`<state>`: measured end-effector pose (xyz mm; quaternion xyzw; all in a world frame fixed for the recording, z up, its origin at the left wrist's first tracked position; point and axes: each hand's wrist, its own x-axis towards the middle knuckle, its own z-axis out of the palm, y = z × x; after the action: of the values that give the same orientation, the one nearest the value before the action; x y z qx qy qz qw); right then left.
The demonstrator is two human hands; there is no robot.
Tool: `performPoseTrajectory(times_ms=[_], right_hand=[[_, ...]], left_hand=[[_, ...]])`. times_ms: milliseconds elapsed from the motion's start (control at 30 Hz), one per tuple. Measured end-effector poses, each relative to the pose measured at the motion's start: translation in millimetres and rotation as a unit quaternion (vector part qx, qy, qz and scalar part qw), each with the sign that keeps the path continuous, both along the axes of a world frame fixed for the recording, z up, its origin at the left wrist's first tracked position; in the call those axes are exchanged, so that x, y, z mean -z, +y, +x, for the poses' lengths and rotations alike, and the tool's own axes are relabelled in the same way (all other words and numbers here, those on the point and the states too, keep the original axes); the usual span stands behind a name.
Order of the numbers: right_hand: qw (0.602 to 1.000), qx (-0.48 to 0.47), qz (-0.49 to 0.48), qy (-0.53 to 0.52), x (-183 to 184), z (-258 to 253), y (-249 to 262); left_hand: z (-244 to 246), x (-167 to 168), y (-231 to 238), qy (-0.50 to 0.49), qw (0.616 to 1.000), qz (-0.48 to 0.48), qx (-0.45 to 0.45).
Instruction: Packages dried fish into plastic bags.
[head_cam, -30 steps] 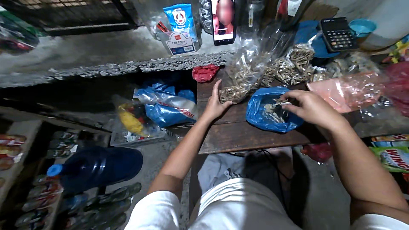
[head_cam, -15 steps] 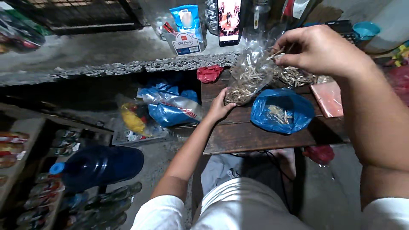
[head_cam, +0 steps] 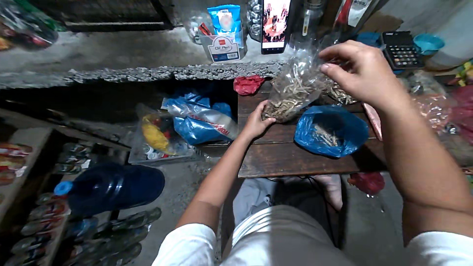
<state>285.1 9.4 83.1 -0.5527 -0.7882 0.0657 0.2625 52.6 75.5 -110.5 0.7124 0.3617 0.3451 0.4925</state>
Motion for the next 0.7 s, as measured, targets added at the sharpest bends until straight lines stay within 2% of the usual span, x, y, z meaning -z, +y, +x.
performPoseTrajectory(times_ms=[67,133,300,433,567,700], right_hand=[[0.998,0.033,0.002,0.053,17,10,-8],[0.993,0.047,-0.053,0.097,35,12,-14],[0.985,0.0,-0.133,0.11,72,-15,-12],[0.986,-0.024,-0.119,0.116,89,-33,-7],[0.987,-0.026,-0.105,0.119,93,-33,-9],[0.988,-0.015,-0.064,0.143,85,-11,-25]], left_hand=[[-1,0,-2,-0.044,0.999,-0.021,0.001],[-3,-1,-4,-0.095,0.994,-0.053,0.005],[-4,-5,-18,-0.168,0.982,-0.07,0.055],[-4,-4,-20,-0.128,0.987,-0.02,0.091],[-3,-1,-19,-0.097,0.993,-0.004,0.069],[-4,3,-16,-0.084,0.995,0.0,0.047]])
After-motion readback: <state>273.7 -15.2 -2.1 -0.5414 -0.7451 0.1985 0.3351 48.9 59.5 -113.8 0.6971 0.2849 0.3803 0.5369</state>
